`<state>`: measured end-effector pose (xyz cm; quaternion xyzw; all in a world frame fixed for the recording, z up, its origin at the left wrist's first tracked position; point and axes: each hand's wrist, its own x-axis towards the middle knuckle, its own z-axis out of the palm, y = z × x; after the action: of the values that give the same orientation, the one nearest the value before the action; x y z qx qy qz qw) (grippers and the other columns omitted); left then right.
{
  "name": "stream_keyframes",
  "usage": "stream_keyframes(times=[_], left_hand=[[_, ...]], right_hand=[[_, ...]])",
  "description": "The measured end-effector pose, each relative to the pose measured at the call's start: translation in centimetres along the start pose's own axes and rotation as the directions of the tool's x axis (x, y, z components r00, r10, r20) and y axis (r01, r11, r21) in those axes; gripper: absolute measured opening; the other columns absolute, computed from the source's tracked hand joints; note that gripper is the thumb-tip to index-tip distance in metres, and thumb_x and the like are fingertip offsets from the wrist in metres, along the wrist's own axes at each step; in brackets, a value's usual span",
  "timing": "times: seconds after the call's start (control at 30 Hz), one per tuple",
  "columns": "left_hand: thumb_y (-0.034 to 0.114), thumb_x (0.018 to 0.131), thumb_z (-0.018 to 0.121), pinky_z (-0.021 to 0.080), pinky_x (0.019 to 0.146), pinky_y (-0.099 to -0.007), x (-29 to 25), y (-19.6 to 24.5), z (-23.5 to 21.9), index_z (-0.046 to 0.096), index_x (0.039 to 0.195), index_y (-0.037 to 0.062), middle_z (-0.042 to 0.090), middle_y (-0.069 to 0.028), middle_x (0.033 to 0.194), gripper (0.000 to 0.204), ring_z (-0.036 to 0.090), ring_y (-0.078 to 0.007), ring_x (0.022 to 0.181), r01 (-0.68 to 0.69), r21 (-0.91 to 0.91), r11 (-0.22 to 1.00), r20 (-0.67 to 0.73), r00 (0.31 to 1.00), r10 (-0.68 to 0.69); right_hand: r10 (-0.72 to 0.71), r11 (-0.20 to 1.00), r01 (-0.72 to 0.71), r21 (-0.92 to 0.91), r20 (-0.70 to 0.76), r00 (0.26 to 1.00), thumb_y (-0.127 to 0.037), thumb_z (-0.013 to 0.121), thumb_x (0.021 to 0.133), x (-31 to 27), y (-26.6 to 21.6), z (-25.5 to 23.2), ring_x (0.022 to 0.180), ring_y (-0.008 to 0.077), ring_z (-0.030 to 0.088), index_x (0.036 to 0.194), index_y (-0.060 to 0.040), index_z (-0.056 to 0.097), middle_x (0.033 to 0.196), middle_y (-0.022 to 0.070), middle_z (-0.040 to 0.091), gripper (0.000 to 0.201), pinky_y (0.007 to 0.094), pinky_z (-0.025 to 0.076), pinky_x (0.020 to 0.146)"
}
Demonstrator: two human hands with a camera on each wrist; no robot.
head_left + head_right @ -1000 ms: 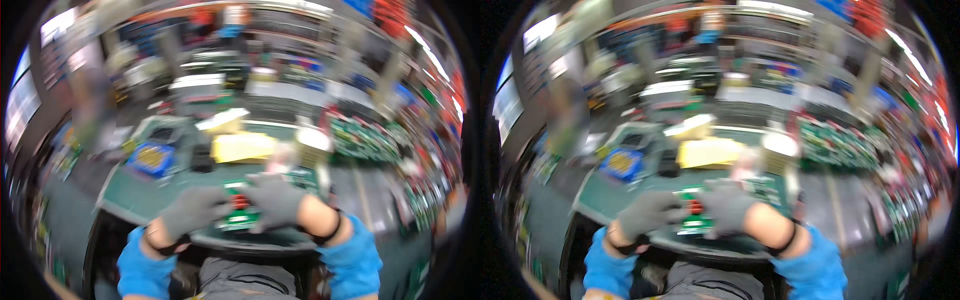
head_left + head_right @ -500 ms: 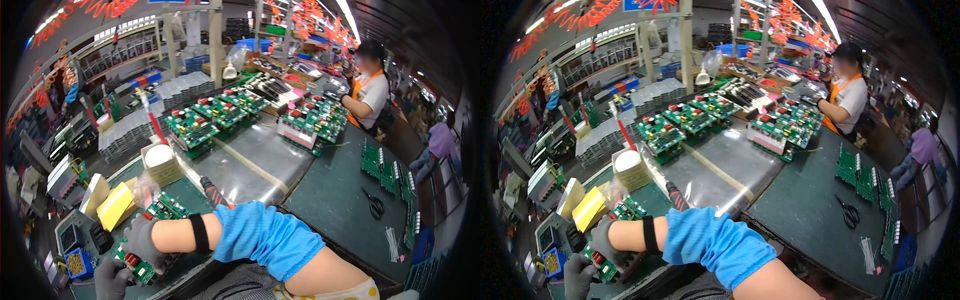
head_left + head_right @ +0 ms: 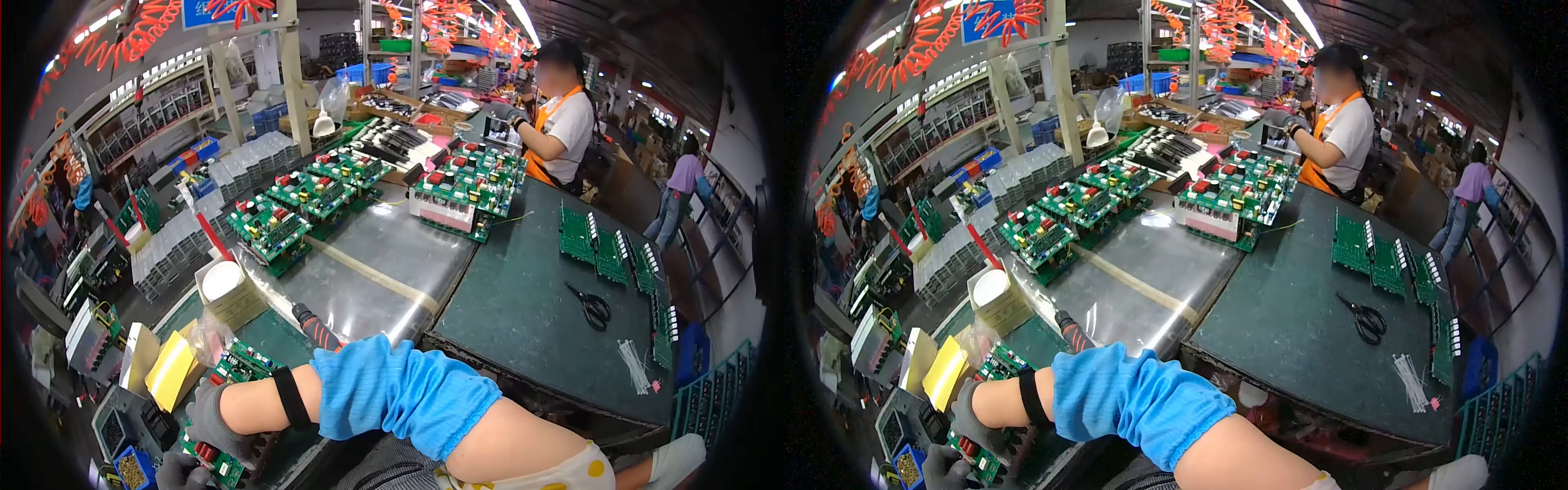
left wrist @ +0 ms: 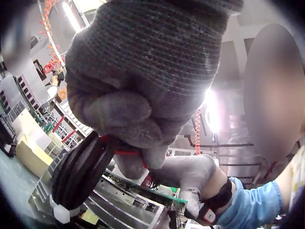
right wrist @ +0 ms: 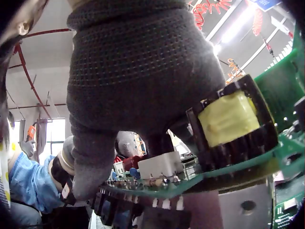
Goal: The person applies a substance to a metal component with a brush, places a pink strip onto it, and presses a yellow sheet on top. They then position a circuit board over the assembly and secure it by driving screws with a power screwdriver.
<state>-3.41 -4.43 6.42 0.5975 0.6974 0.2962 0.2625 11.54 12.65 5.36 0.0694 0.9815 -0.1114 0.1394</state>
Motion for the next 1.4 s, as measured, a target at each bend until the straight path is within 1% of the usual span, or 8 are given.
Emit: stream_keyframes(times=[0.73, 0.8, 0.93, 1.0, 1.03, 1.1, 1.33, 1.4], left_hand=[[0.010, 0.094, 0.070, 0.048, 0.081, -0.0281, 0.5, -1.4, -0.2, 0.065, 0.110, 0.0007, 0.067, -0.0077, 0.094, 0.020, 0.058, -0.0133, 0.088, -0.079, 0.120, 0.990, 0.056, 0.996, 0.073], [0.008, 0.084, 0.076, 0.047, 0.051, -0.0287, 1.7, -2.8, 1.7, 0.061, 0.084, -0.0018, 0.063, -0.0071, 0.065, 0.018, 0.060, -0.0117, 0.056, 0.038, -0.053, 0.998, -0.092, 0.995, -0.042], [0.016, 0.086, 0.076, 0.048, 0.060, -0.0321, 1.8, -0.4, 1.5, 0.068, 0.090, -0.0020, 0.066, -0.0119, 0.073, 0.020, 0.065, -0.0176, 0.066, 0.116, 0.121, 0.986, -0.071, 0.992, -0.108], [0.016, 0.088, 0.074, 0.047, 0.060, -0.0328, 1.9, -1.7, 1.2, 0.069, 0.093, -0.0001, 0.064, -0.0113, 0.074, 0.017, 0.063, -0.0159, 0.065, -0.067, 0.121, 0.990, -0.031, 0.997, 0.071], [0.010, 0.086, 0.077, 0.052, 0.064, -0.0265, 1.9, -1.4, 0.6, 0.068, 0.097, -0.0023, 0.068, -0.0039, 0.080, 0.018, 0.066, -0.0095, 0.073, 0.041, 0.065, 0.997, 0.043, 0.998, -0.044], [0.008, 0.083, 0.077, 0.051, 0.063, -0.0281, 1.6, -0.7, 0.6, 0.068, 0.097, -0.0007, 0.067, -0.0072, 0.077, 0.019, 0.065, -0.0115, 0.069, 0.006, 0.098, 0.995, 0.013, 1.000, -0.008], [0.008, 0.080, 0.078, 0.051, 0.062, -0.0317, 3.5, 0.0, -0.9, 0.066, 0.094, 0.0012, 0.067, -0.0102, 0.078, 0.019, 0.067, -0.0171, 0.068, 0.106, 0.337, 0.935, 0.176, 0.969, -0.173], [0.015, 0.084, 0.075, 0.051, 0.063, -0.0395, 1.8, -0.5, 0.6, 0.066, 0.097, 0.0059, 0.067, -0.0144, 0.080, 0.018, 0.067, -0.0306, 0.072, 0.004, 0.376, 0.926, 0.027, 1.000, -0.016]], right_hand=[[-0.018, 0.996, 0.016, -0.086, -0.024, 1.000, -0.054, 0.089, 0.054, 0.5, -0.3, -0.2, 0.112, 0.0378, 0.062, 0.132, -0.0092, 0.061, 0.125, 0.0193, 0.062, 0.095, 0.0550, 0.044, 0.098], [0.059, 0.993, -0.062, -0.100, -0.026, 0.998, -0.051, 0.089, 0.056, -0.8, -0.6, -0.8, 0.113, 0.0333, 0.063, 0.107, -0.0134, 0.076, 0.114, 0.0119, 0.070, 0.064, 0.0539, 0.050, 0.089], [0.035, 0.999, -0.035, 0.002, 0.017, 0.999, -0.041, 0.089, 0.065, -1.4, 0.5, -1.3, 0.114, 0.0372, 0.062, 0.116, -0.0028, 0.066, 0.118, 0.0203, 0.065, 0.068, 0.0508, 0.051, 0.093], [0.089, 0.996, -0.085, -0.037, 0.133, 0.987, -0.039, 0.089, 0.066, -1.3, -0.2, -2.1, 0.122, 0.0398, 0.056, 0.134, -0.0031, 0.053, 0.133, 0.0238, 0.056, 0.085, 0.0507, 0.049, 0.098], [0.048, 0.999, -0.048, -0.010, 0.044, 0.998, -0.038, 0.089, 0.066, -1.4, -0.1, -1.1, 0.124, 0.0409, 0.055, 0.137, -0.0039, 0.051, 0.135, 0.0247, 0.054, 0.088, 0.0506, 0.048, 0.101], [0.037, 0.999, -0.037, 0.003, -0.076, 0.996, -0.037, 0.090, 0.065, -2.0, -0.2, -0.4, 0.127, 0.0428, 0.053, 0.142, -0.0048, 0.049, 0.138, 0.0260, 0.052, 0.093, 0.0508, 0.045, 0.105], [0.047, 0.998, -0.044, 0.047, -0.080, 0.996, -0.037, 0.091, 0.063, -1.7, -0.2, -0.4, 0.130, 0.0469, 0.049, 0.145, -0.0052, 0.047, 0.141, 0.0270, 0.050, 0.099, 0.0522, 0.040, 0.111], [0.026, 0.999, -0.023, 0.030, -0.091, 0.995, -0.038, 0.091, 0.063, -1.7, -0.2, -0.1, 0.130, 0.0471, 0.048, 0.145, -0.0056, 0.046, 0.142, 0.0272, 0.049, 0.099, 0.0524, 0.040, 0.111]])
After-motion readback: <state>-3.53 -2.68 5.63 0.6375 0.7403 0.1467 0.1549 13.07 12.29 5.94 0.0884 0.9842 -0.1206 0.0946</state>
